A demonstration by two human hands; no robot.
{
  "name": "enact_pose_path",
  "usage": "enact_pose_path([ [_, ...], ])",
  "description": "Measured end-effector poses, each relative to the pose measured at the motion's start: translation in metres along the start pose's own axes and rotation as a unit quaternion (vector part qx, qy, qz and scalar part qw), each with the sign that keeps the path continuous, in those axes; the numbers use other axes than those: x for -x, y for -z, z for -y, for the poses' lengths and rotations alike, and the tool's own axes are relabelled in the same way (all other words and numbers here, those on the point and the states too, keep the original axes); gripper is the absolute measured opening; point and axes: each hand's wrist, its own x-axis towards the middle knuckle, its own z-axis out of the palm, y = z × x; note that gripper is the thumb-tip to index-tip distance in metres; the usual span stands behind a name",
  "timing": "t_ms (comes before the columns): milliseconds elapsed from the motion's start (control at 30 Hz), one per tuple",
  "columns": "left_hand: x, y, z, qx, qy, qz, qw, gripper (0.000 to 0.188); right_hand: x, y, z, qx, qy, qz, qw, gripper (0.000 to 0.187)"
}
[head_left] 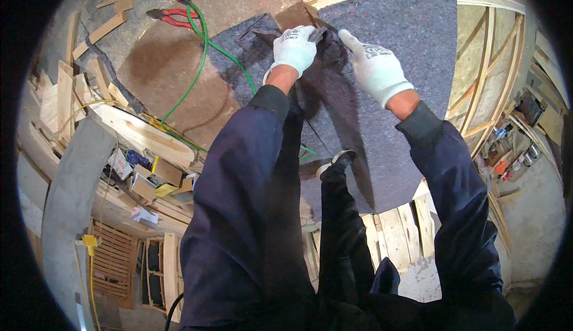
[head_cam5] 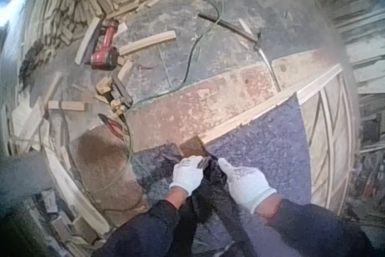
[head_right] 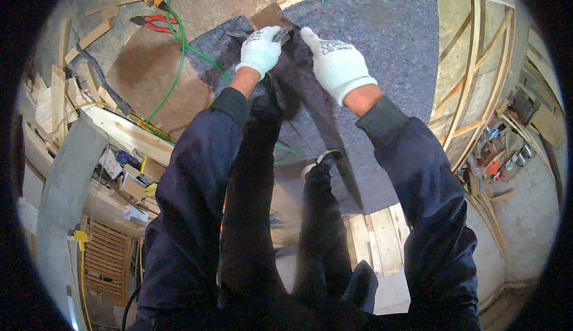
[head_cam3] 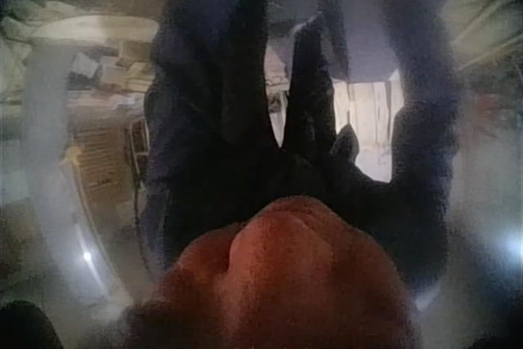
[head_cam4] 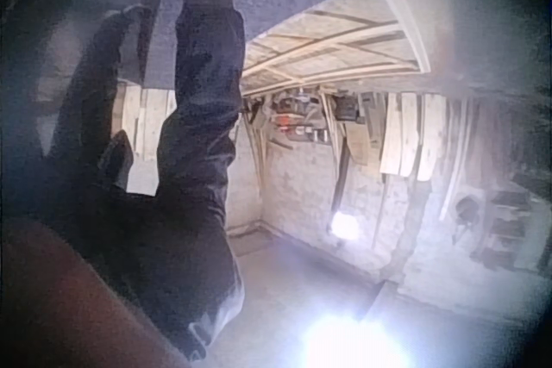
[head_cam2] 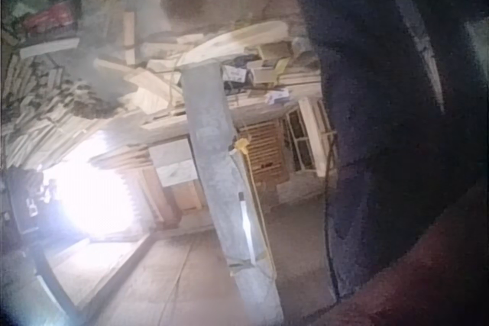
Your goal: The person cuts a piece of dark carpet with a utility knife, trims the edges, and positions it over a wooden frame. They then use a pneumatic nail gun to fasten the carpet to the frame, adjusting the material as needed.
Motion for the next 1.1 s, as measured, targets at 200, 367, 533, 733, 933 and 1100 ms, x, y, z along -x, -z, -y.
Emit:
enact_pose_path([
  [200, 0.004, -0.005, 0.003, -0.03, -0.005, -0.028, 0.999, 0.038, -0.011, -0.012, 0.008, -0.007, -0.031, 0.023, 0.999, 0.048],
  [367, 0.007, -0.014, 0.004, -0.039, -0.043, -0.067, 0.996, 0.035, 0.023, -0.005, 0.003, -0.097, -0.024, -0.036, 0.994, 0.054],
  [533, 0.019, -0.025, 0.001, -0.085, -0.071, -0.128, 0.985, 0.031, 0.049, 0.002, 0.0, -0.156, -0.084, -0.008, 0.984, 0.058],
  [733, 0.027, -0.025, -0.006, -0.107, -0.067, -0.131, 0.983, 0.031, 0.038, 0.007, -0.003, -0.13, -0.049, 0.005, 0.99, 0.057],
  [933, 0.027, -0.024, -0.006, -0.115, -0.06, -0.124, 0.984, 0.031, 0.03, 0.008, -0.008, -0.035, -0.023, 0.02, 0.999, 0.053],
  [1100, 0.026, -0.024, -0.004, -0.118, -0.05, -0.103, 0.986, 0.034, 0.009, -0.007, -0.007, 0.008, 0.008, 0.0, 1.0, 0.049],
])
